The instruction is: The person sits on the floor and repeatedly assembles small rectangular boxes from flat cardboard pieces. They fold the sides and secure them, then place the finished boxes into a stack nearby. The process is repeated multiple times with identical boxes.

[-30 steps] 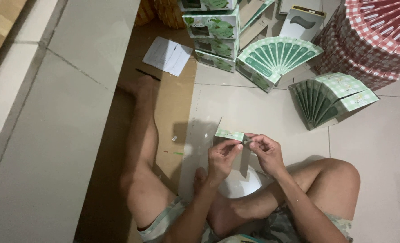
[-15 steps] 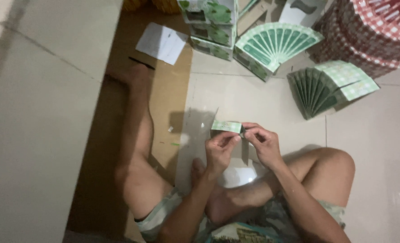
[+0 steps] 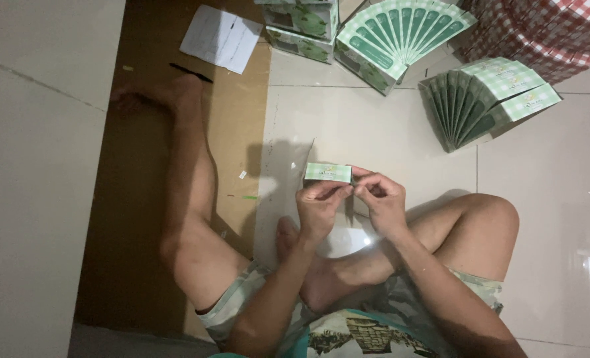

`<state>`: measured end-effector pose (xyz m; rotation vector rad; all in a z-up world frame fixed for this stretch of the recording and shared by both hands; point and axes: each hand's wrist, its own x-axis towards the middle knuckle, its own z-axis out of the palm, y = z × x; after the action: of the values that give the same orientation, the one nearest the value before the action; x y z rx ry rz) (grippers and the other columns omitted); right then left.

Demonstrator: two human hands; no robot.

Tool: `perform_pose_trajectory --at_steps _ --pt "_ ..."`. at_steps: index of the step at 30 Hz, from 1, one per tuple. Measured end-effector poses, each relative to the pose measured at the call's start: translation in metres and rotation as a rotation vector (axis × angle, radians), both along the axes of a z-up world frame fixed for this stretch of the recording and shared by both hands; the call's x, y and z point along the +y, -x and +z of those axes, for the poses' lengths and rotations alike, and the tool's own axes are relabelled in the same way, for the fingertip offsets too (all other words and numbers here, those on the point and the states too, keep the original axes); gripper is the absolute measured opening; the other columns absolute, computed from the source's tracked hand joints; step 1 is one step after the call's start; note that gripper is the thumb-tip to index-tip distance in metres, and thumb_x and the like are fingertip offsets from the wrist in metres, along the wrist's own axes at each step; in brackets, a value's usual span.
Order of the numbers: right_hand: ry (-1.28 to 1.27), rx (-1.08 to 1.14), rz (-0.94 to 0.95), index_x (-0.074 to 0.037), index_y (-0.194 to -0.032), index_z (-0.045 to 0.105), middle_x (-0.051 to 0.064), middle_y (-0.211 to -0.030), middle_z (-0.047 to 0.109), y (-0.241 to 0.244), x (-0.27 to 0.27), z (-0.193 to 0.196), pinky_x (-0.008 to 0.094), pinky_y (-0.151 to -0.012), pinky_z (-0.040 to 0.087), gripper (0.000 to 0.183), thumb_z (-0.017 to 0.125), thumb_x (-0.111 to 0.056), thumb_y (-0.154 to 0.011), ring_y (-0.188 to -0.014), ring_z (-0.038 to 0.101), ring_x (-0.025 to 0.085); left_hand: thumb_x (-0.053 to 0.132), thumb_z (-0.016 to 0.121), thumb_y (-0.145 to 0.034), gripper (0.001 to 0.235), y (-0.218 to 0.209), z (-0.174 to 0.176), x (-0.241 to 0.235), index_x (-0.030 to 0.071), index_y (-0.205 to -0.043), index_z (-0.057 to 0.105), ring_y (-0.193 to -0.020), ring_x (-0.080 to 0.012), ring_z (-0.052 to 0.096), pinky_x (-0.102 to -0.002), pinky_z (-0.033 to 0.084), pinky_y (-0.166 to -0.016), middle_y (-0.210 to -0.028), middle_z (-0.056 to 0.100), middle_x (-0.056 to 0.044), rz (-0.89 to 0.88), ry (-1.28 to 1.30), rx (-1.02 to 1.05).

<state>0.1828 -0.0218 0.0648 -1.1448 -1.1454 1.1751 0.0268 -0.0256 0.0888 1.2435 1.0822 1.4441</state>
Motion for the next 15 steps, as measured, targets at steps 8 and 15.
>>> perform_pose_trajectory --at_steps 8,15 --pt "-0.241 -0.066 0.112 0.002 -0.114 0.069 0.025 -0.134 0.063 0.009 -0.001 0.043 0.051 -0.106 0.048 0.028 0.053 -0.020 -0.108 -0.122 0.062 0.033 0.016 0.067 -0.102 0.019 0.015 -0.006 0.001 0.002 -0.113 0.067 -0.087 -0.0180 0.067 -0.038 0.057 -0.079 -0.092 0.070 -0.011 -0.027 0.168 -0.117" --pt "0.156 0.132 0.308 -0.001 -0.137 0.061 0.018 -0.116 0.072 -0.027 0.014 -0.010 0.045 -0.099 0.050 0.045 0.067 -0.020 -0.097 -0.108 0.064 0.023 0.018 0.057 -0.107 0.018 0.032 -0.040 0.010 0.008 -0.120 0.065 -0.092 -0.0154 0.064 -0.033 0.053 -0.081 -0.098 0.069 -0.007 0.075 0.231 -0.204"
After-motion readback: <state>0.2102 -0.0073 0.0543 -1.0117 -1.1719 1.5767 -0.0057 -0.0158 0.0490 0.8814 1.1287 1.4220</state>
